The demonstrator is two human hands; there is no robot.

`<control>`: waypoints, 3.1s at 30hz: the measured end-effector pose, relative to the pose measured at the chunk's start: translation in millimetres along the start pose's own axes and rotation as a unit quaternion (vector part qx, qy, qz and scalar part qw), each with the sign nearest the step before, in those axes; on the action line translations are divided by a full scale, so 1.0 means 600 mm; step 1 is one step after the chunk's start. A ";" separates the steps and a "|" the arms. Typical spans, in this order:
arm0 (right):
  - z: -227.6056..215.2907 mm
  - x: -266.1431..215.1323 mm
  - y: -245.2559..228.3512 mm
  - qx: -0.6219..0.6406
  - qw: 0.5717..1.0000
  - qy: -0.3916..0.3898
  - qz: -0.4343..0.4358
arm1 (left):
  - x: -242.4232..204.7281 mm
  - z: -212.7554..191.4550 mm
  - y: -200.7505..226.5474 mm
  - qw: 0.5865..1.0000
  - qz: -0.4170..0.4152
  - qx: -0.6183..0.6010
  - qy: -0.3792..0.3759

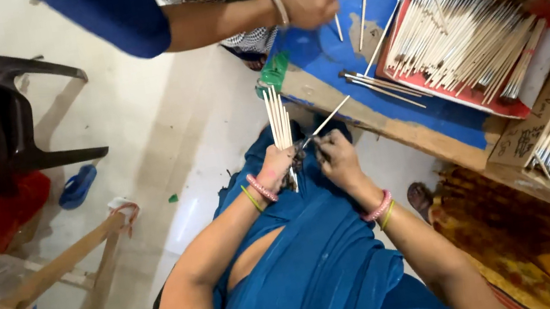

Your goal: The person sits holding a fan of thin wooden sticks in one hand and works the tip of each stick with a small hand tool, one stick at a time, occasionally reaching to the table for sticks. Another worker at the same table handles trays and boxes of finished sticks.

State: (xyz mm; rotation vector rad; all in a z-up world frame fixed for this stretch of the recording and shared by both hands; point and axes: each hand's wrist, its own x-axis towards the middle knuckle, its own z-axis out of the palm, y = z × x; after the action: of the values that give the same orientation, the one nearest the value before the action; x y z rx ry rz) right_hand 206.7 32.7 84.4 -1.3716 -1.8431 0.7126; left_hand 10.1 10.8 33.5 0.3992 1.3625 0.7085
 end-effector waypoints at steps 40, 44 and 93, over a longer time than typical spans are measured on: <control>-0.003 0.007 -0.015 -0.009 0.996 -0.059 0.072 | -0.065 0.012 0.051 0.875 0.304 0.363 0.099; -0.082 0.023 0.067 -0.153 0.978 -0.005 0.141 | -0.070 0.005 0.048 0.885 0.308 0.337 0.088; -0.067 0.129 -0.001 0.297 0.950 0.035 0.094 | -0.001 -0.051 0.018 0.962 0.220 0.159 -0.009</control>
State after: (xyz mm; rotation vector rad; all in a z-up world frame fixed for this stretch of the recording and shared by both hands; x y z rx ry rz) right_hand 225.4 107.2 125.6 -1.1503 -1.2924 1.1867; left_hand -22.4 13.9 35.3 0.9849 1.3863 0.8442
